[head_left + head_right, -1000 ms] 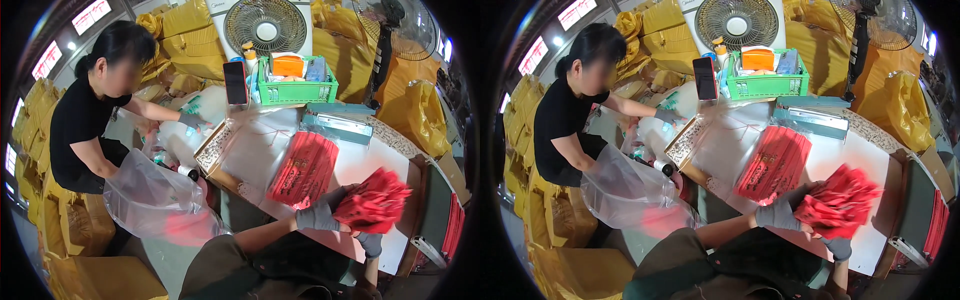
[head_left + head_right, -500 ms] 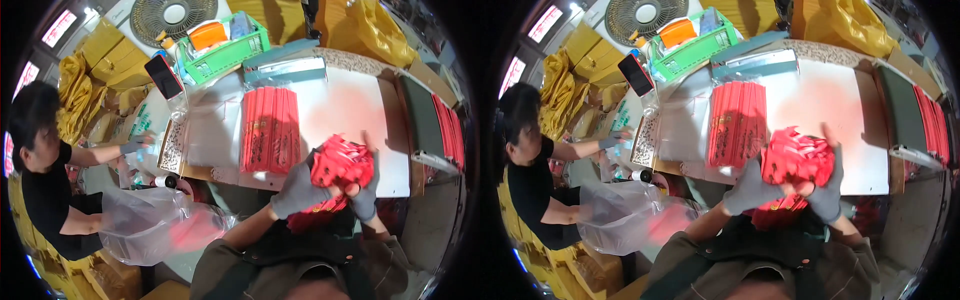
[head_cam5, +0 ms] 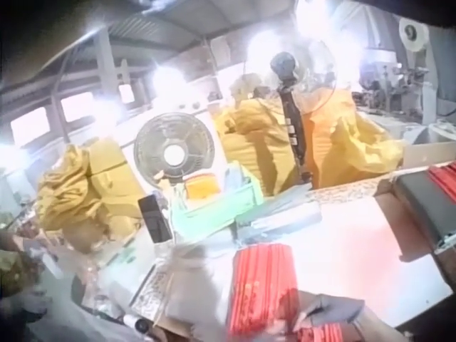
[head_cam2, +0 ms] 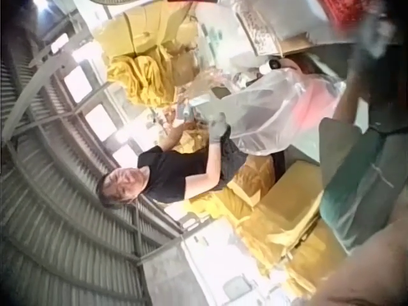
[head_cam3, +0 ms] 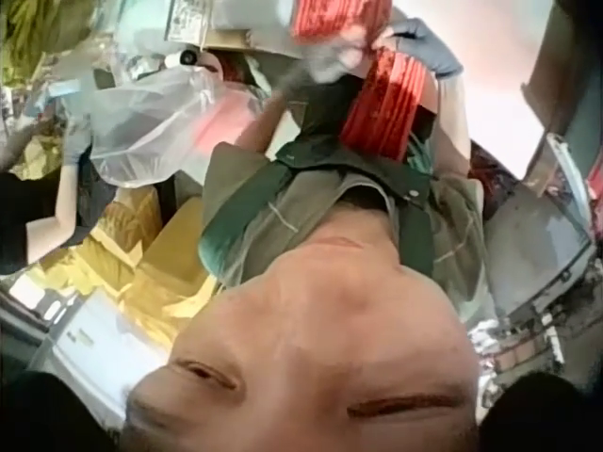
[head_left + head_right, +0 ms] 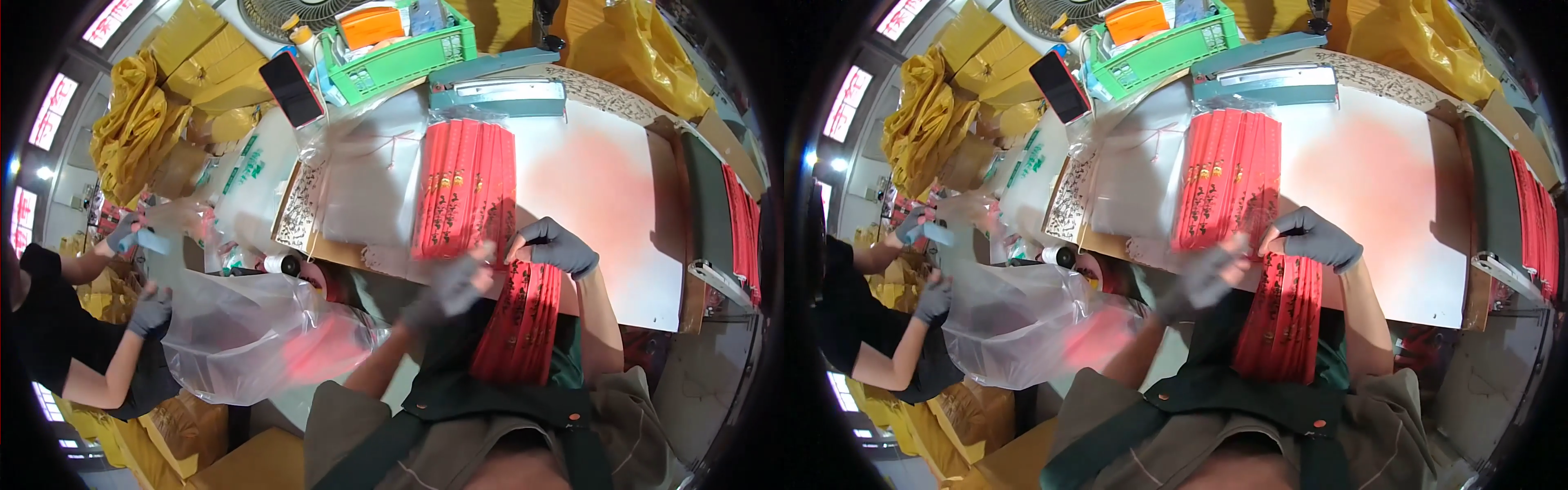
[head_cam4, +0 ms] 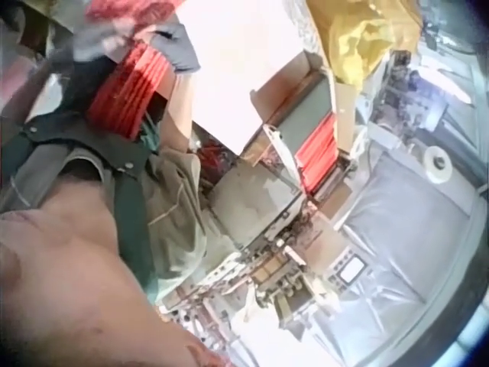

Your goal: The recorder is counting and packaging stacks of red packets or brochures into plastic bags at a factory workstation.

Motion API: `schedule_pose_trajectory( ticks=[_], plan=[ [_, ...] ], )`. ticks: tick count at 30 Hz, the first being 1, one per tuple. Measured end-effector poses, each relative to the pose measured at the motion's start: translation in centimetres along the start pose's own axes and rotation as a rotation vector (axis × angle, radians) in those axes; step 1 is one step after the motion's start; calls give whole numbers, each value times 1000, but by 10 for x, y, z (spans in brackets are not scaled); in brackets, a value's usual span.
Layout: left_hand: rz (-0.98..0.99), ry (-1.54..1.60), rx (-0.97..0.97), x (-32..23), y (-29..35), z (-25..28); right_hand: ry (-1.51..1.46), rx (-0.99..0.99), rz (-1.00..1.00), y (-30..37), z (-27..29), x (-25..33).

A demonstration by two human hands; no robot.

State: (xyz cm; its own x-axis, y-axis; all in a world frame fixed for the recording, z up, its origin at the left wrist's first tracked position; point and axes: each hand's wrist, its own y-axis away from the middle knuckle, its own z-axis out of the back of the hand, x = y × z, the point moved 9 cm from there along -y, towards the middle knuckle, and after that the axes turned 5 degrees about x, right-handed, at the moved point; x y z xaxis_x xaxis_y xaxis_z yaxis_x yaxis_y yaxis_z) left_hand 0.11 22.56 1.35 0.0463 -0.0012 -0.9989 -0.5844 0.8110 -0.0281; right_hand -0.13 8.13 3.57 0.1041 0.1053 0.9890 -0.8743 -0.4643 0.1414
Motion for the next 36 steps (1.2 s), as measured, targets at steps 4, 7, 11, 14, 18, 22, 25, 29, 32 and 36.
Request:
schedule_pose_trajectory(
  ticks=[4, 7, 11, 14, 18, 22, 25, 29, 32, 36],
  plan=[
    [18, -265, -463, -4, 16, 196, -24, 3, -9, 0, 2, 0],
    [189, -853, -533, 27, 35, 278, -16, 20, 8, -11, -4, 5],
    [184, -1318, -504, 35, 21, 289, -22, -2, -4, -12, -5, 6],
    [105, -1204, -654, 30, 33, 303, 11, -13, -33, -12, -8, 7],
    [52, 110, -827, 4, 25, 241, -46, -71, -26, -1, 5, -1],
    [-268, -152, -582, -41, 15, 120, -104, -39, -2, -13, -16, 25],
    [-31, -215, -274, -30, -16, 33, -81, -88, 103, -19, -18, 21],
    [-89, -234, -256, -17, -15, 16, 12, -13, 10, -14, -13, 9],
    [-75, 374, -299, 7, -19, 22, 8, -83, 47, -1, -6, 11],
    [-240, 742, -523, 11, -19, 64, -30, -156, 60, 23, 7, 0]
  ],
)
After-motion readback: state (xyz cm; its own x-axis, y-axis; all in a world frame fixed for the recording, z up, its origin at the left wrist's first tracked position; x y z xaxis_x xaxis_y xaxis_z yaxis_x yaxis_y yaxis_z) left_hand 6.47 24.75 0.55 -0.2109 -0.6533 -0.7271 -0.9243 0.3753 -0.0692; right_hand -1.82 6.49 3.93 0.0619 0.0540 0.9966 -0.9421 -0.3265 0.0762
